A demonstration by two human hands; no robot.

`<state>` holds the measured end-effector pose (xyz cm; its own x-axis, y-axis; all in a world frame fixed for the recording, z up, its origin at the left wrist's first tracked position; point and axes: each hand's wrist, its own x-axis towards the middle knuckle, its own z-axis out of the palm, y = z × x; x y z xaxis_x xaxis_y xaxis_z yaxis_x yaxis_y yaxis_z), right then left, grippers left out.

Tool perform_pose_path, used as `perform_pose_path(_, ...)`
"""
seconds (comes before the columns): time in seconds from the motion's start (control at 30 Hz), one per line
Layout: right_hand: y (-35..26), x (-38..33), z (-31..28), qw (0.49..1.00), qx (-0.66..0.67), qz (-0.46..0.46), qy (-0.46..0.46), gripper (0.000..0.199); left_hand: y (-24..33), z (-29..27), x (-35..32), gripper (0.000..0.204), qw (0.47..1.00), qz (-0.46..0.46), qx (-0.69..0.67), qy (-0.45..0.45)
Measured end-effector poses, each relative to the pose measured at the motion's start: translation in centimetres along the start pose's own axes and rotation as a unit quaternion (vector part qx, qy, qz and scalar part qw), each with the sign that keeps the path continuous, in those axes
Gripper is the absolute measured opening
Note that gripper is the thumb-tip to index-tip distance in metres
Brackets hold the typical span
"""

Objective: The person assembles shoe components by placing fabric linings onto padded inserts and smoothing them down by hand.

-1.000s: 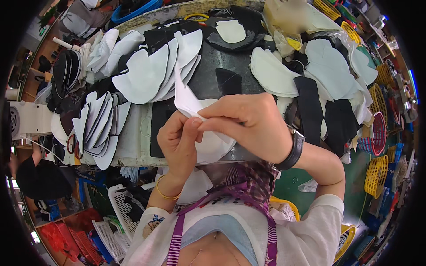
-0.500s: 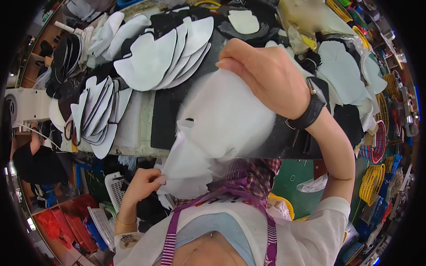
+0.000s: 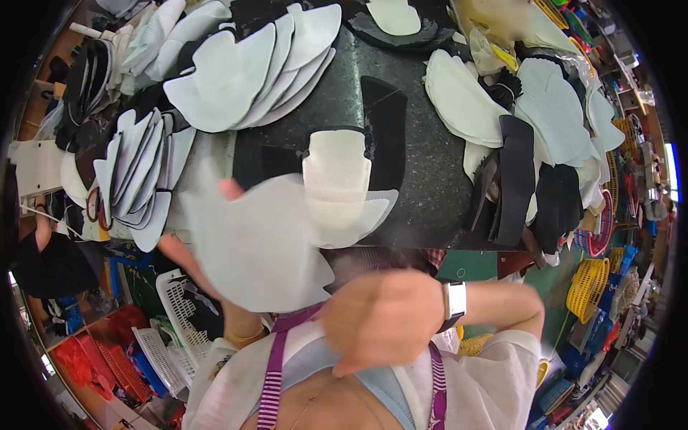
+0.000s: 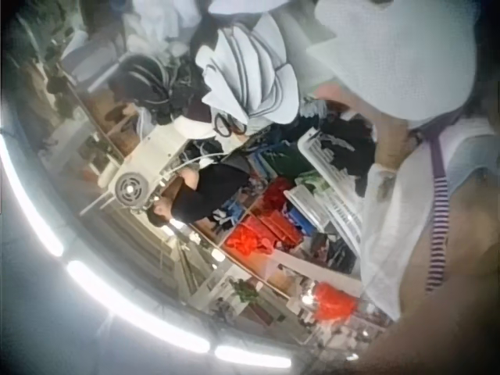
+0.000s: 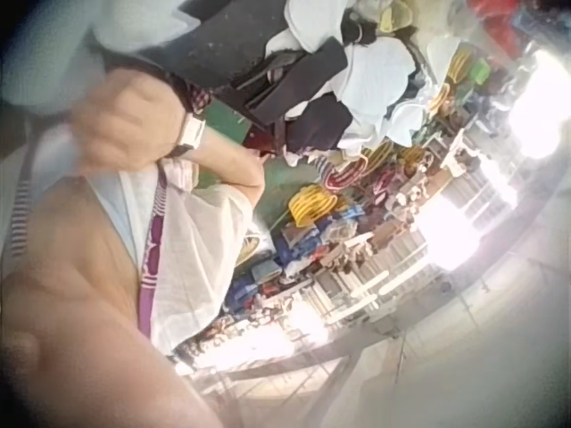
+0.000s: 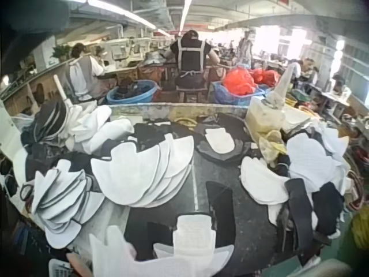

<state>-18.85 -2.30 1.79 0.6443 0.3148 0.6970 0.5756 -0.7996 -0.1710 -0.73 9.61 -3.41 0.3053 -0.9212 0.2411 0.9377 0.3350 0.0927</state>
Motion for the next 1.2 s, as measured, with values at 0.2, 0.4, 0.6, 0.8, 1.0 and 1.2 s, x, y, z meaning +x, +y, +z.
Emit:
perform_pose_path(0.2, 1.1, -4.8, 1.9, 0.883, 0.098, 0.458, -0.036, 0.044, 1.6, -1.6, -2.8, 0.096, 0.997, 0.04, 0.063, 0.021)
perform_pose_path(0.4, -0.5, -3.9, 1.2, 0.51, 0.608, 0.561, 0.236, 0.056, -1.5, -1.3, -3.3, 0.088, 0.969, -0.01, 0.231, 0.086)
perform_pose_path(0.6, -0.6, -4.0, 0.2, 0.738, 0.208, 0.641, 0.048, 0.024, -0.5, -0.7, 0.2, 0.069, 0.788, -0.111, 0.585, 0.157)
perform_pose_path(0.8, 1.6, -4.7, 0.5, 0.694, 0.208, 0.68, 0.113, 0.023, -0.5, -2.4, 3.4, 0.039, 0.633, 0.053, 0.737, 0.229)
perform_pose_path(1.0, 2.4, -5.8, 0.5, 0.662, 0.232, 0.7, 0.134, 0.027, -0.1, -2.6, 4.3, 0.054, 0.582, 0.027, 0.77, 0.258)
perform_pose_path(1.2, 3.0, -5.9, 0.5, 0.661, 0.231, 0.702, 0.131, 0.027, -0.2, -2.5, 4.7, 0.056, 0.528, -0.003, 0.812, 0.248)
